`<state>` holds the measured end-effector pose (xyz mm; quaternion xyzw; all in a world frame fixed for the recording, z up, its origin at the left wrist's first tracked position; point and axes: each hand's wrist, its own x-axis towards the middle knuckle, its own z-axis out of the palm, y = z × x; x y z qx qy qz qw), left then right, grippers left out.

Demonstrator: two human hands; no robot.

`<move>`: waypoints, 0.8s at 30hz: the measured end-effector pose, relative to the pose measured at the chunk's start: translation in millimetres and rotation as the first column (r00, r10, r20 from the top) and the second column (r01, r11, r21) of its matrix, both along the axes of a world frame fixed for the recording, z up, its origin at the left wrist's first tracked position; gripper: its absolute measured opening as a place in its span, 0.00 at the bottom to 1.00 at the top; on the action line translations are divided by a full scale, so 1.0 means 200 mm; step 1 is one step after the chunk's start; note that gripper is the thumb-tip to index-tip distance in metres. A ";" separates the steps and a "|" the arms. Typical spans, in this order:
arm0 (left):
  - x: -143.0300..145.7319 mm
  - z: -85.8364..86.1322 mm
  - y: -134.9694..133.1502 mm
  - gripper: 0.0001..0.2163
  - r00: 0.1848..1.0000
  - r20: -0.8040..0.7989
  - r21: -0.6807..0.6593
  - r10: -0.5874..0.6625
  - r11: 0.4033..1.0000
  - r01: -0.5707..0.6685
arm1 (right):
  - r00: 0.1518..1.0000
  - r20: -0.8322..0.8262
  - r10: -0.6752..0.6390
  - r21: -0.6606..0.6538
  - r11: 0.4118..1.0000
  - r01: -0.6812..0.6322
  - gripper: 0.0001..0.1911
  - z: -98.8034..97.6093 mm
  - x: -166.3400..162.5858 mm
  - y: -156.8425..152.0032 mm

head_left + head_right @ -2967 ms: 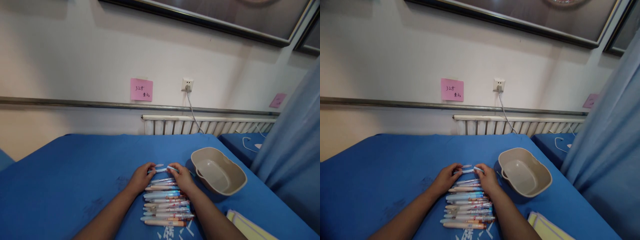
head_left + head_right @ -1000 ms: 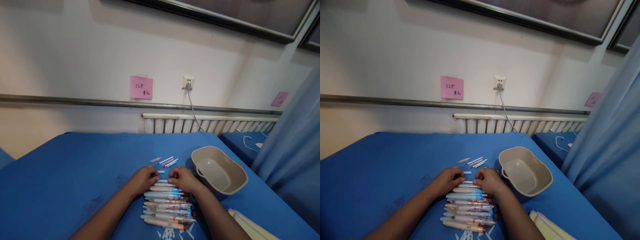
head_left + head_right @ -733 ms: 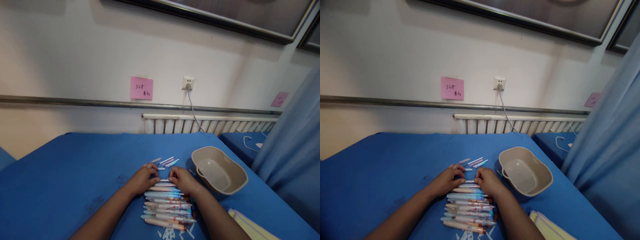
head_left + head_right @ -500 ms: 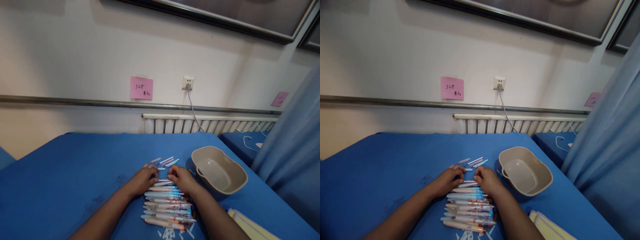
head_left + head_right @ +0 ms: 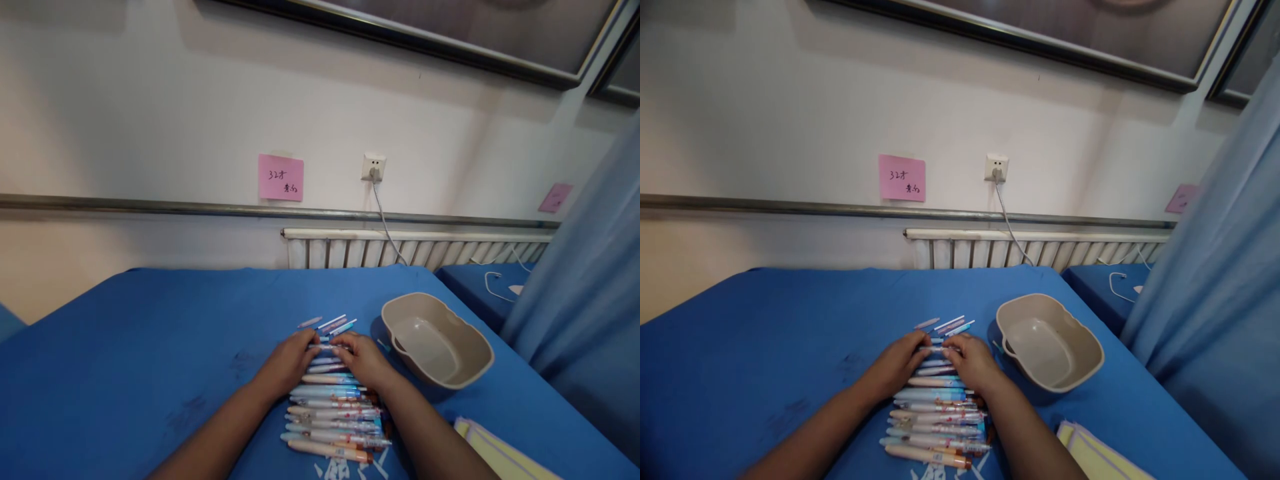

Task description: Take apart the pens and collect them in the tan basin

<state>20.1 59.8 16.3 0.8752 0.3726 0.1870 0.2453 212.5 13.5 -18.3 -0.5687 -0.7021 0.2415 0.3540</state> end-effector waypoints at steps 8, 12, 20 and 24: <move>0.00 -0.01 0.02 0.06 0.990 0.141 -0.034 0.020 0.999 -0.016 | 0.999 0.023 -0.035 0.054 0.998 0.033 0.08 0.01 0.01 0.01; 0.00 -0.01 0.03 0.07 0.991 0.135 -0.063 0.023 0.998 -0.015 | 0.999 0.037 -0.029 0.054 0.998 0.027 0.08 0.01 0.01 0.01; 0.01 -0.02 0.03 0.12 0.980 0.169 -0.225 0.107 0.972 -0.068 | 0.999 0.019 -0.038 0.073 0.997 0.037 0.07 0.02 0.01 0.00; 0.01 -0.02 0.03 0.18 0.975 0.094 -0.335 0.201 0.929 -0.159 | 0.998 0.036 -0.051 0.091 0.995 0.048 0.05 0.04 0.00 0.00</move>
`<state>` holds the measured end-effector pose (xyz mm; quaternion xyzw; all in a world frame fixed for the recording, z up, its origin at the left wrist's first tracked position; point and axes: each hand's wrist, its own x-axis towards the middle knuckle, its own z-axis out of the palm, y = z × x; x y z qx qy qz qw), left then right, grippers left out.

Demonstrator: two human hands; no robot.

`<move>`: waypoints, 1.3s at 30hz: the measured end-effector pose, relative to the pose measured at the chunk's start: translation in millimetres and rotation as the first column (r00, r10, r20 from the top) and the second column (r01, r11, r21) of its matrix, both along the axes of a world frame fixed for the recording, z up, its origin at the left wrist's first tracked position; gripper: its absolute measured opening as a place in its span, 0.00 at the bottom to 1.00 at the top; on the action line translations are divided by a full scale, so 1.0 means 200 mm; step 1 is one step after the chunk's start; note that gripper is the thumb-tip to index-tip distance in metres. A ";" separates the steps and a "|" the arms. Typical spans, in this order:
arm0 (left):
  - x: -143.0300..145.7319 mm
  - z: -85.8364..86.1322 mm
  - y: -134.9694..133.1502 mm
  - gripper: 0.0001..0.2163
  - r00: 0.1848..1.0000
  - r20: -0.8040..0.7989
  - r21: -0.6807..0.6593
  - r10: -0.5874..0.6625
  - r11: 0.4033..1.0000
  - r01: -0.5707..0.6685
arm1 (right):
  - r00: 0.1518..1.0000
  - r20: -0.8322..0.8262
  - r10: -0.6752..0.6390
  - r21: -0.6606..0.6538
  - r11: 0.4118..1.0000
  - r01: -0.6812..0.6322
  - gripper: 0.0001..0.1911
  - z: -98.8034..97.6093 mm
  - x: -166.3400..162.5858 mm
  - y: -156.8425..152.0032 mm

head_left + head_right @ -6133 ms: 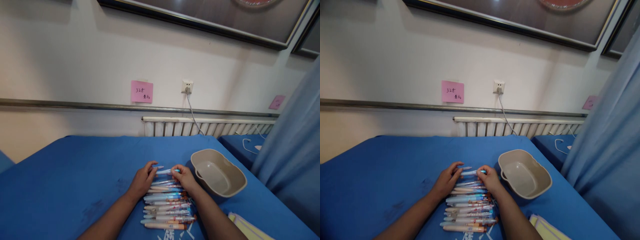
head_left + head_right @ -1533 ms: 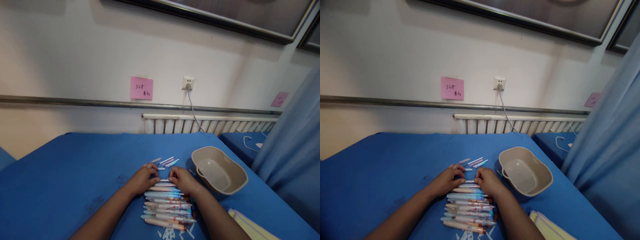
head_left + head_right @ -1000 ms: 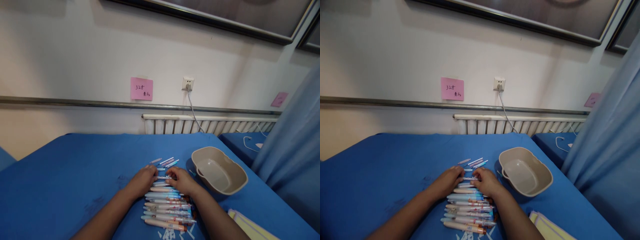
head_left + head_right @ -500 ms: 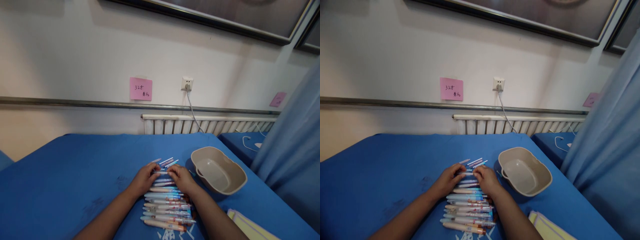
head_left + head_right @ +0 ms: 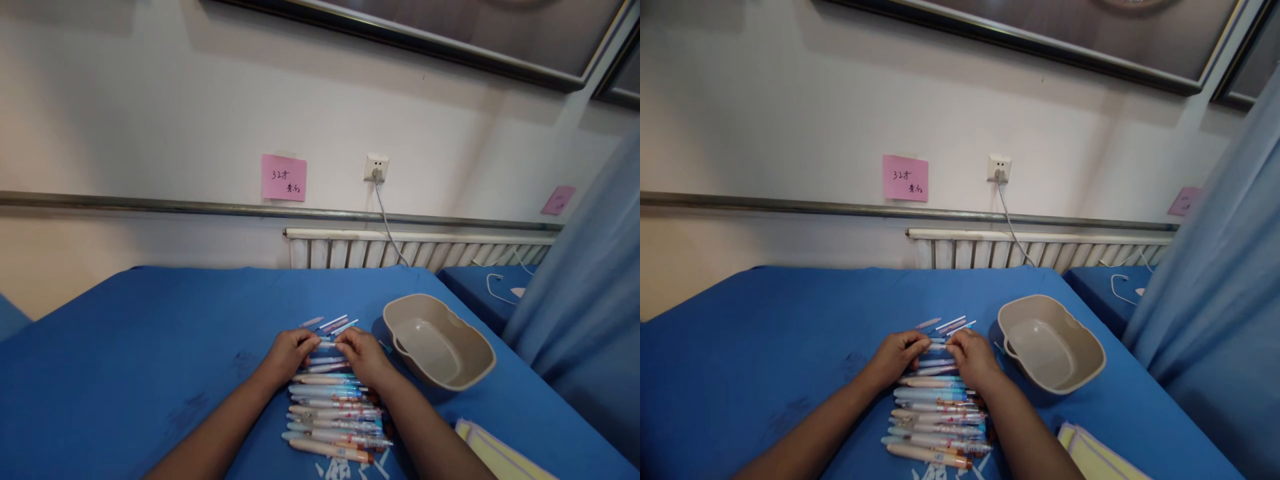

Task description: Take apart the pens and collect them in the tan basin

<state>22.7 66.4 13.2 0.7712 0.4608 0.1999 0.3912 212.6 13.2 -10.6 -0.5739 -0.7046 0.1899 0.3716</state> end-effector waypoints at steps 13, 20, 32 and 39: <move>-0.02 0.03 -0.01 0.18 0.984 -0.128 0.282 -0.123 0.947 0.155 | 0.996 -0.086 0.002 -0.013 1.000 -0.004 0.06 -0.01 0.01 0.00; -0.02 0.02 -0.02 0.11 0.981 -0.001 0.366 -0.196 0.912 0.182 | 0.996 -0.090 0.011 0.010 1.000 -0.010 0.05 -0.01 0.00 0.00; -0.03 -0.02 0.00 0.14 0.989 -0.073 0.335 -0.132 0.931 0.149 | 0.997 -0.081 0.000 0.024 1.000 0.002 0.06 -0.02 0.01 0.01; -0.03 -0.03 0.00 0.18 0.981 -0.056 0.432 -0.184 0.882 0.190 | 0.998 -0.059 -0.003 0.019 1.000 0.004 0.06 -0.02 0.01 0.00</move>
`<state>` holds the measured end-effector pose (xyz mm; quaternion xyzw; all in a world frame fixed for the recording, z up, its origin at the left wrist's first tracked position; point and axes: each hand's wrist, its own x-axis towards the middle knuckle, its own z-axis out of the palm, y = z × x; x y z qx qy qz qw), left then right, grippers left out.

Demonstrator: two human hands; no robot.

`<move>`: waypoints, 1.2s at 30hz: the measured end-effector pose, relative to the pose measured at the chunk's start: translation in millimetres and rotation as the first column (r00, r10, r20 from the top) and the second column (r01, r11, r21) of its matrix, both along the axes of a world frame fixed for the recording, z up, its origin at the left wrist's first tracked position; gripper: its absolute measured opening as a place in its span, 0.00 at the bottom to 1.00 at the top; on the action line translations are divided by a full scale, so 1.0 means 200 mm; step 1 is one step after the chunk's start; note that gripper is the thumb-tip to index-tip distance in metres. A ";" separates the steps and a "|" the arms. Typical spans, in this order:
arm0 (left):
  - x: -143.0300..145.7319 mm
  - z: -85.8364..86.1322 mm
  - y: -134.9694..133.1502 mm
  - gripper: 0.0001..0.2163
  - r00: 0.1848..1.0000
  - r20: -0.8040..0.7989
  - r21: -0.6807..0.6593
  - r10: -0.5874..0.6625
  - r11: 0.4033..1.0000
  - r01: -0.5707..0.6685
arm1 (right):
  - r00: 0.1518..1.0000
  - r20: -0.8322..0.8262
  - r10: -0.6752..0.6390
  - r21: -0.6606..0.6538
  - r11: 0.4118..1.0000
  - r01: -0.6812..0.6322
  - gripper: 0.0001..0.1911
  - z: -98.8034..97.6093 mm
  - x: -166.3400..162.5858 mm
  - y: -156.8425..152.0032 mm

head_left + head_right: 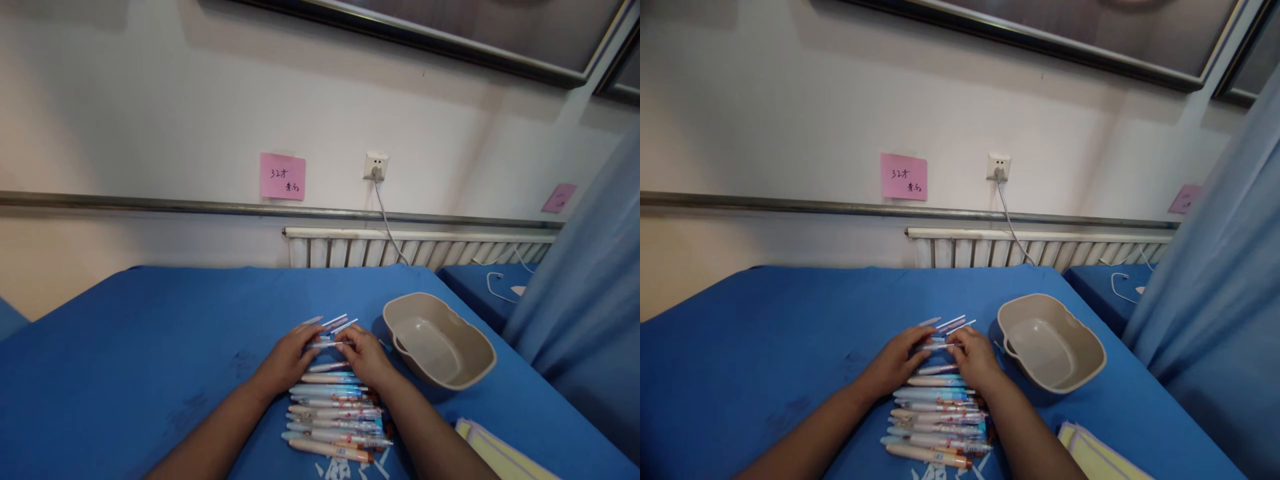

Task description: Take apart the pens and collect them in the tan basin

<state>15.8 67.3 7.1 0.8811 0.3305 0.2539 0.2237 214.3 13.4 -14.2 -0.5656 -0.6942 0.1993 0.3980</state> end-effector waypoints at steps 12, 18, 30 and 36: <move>0.00 0.01 0.00 0.17 1.000 0.022 -0.006 0.004 1.000 -0.004 | 0.999 -0.045 -0.016 0.007 1.000 0.016 0.06 0.00 0.00 0.00; -0.01 0.00 0.01 0.17 0.994 -0.018 -0.089 0.105 0.990 -0.106 | 0.998 -0.053 -0.018 0.006 1.000 0.019 0.06 0.00 0.00 0.00; -0.06 0.02 0.07 0.11 0.994 -0.092 0.053 0.063 0.997 -0.058 | 0.992 0.000 -0.129 -0.042 0.991 0.129 0.06 -0.05 0.08 0.04; -0.06 -0.04 0.10 0.13 0.979 -0.112 0.035 0.173 0.985 -0.170 | 0.983 0.043 -0.179 -0.052 0.982 0.181 0.06 -0.07 0.10 0.05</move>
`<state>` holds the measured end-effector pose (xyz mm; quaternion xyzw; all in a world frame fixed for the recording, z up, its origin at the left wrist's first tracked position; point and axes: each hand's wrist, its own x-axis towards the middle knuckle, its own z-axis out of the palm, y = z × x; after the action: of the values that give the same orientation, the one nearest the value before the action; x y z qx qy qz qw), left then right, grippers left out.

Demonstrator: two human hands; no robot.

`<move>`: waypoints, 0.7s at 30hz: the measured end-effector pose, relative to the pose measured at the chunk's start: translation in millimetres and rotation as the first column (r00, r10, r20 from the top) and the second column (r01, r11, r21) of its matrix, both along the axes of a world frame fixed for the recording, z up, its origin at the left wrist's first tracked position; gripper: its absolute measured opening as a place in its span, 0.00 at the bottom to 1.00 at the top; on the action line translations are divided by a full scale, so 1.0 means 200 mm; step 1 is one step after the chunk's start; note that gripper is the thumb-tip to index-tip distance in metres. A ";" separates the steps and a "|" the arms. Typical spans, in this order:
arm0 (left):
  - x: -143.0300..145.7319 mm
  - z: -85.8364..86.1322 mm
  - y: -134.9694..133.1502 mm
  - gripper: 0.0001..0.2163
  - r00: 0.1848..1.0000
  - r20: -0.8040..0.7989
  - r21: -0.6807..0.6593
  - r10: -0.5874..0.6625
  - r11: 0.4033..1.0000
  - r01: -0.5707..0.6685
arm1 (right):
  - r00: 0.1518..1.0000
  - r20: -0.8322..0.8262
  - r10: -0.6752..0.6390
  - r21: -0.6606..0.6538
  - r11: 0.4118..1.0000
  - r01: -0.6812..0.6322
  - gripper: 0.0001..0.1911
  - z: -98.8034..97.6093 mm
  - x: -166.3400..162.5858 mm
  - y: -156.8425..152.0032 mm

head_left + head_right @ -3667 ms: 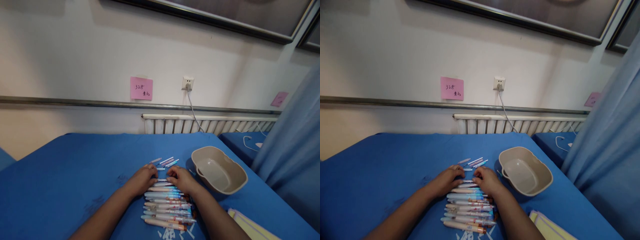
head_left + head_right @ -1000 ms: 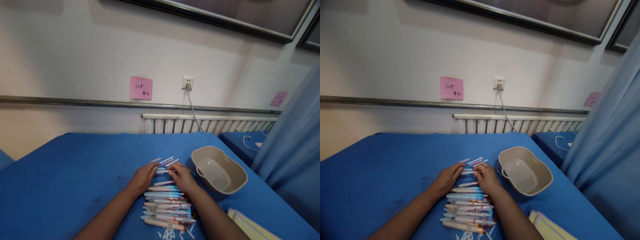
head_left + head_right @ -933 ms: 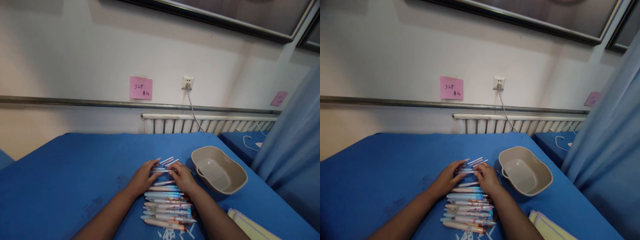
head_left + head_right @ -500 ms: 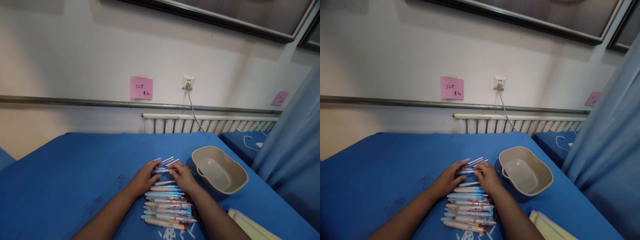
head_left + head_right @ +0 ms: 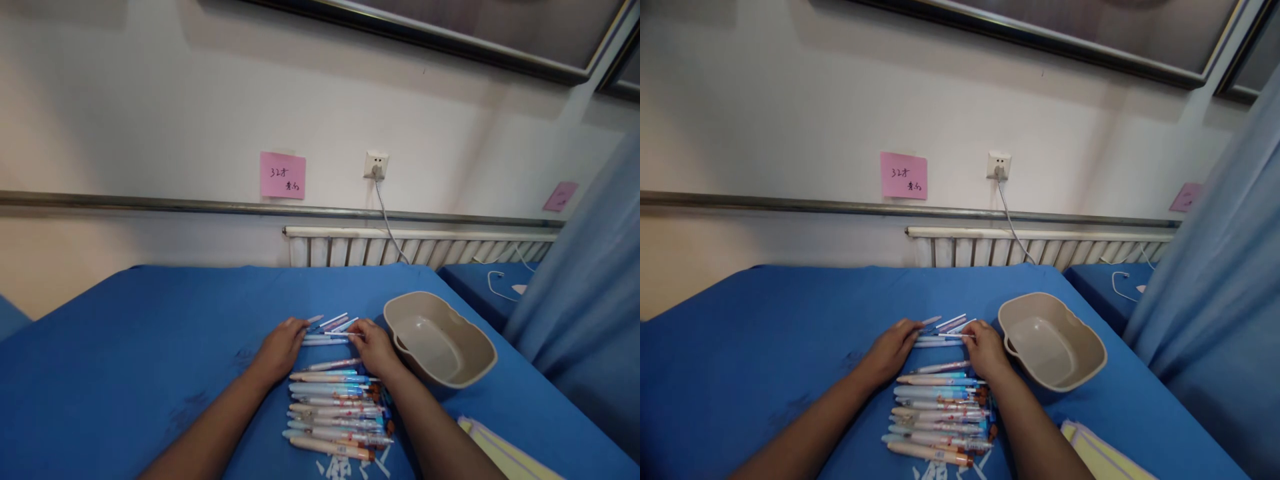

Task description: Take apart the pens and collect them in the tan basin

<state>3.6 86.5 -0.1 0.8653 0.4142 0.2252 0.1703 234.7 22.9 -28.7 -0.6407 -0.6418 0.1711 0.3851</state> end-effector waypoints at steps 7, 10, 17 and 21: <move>0.02 0.00 -0.02 0.11 0.999 -0.028 -0.019 -0.046 0.999 0.046 | 1.000 0.007 0.006 -0.037 0.999 -0.006 0.06 0.00 -0.01 0.00; 0.02 0.02 -0.03 0.11 0.997 -0.044 -0.030 -0.070 0.997 0.069 | 0.996 -0.016 0.091 -0.047 0.995 -0.092 0.06 0.00 -0.02 0.00; 0.02 0.07 -0.05 0.12 0.996 -0.051 -0.052 -0.078 0.996 0.076 | 0.995 -0.012 0.099 -0.010 0.995 -0.099 0.07 0.02 -0.03 -0.01; 0.03 0.09 -0.07 0.12 0.995 -0.029 -0.081 -0.098 0.992 0.096 | 0.992 0.007 0.128 -0.052 0.990 -0.127 0.06 0.03 -0.04 -0.01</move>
<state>10.2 71.7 17.1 0.8805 0.3830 0.1859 0.2086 227.2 20.0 -23.1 -0.6091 -0.6788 0.2086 0.3532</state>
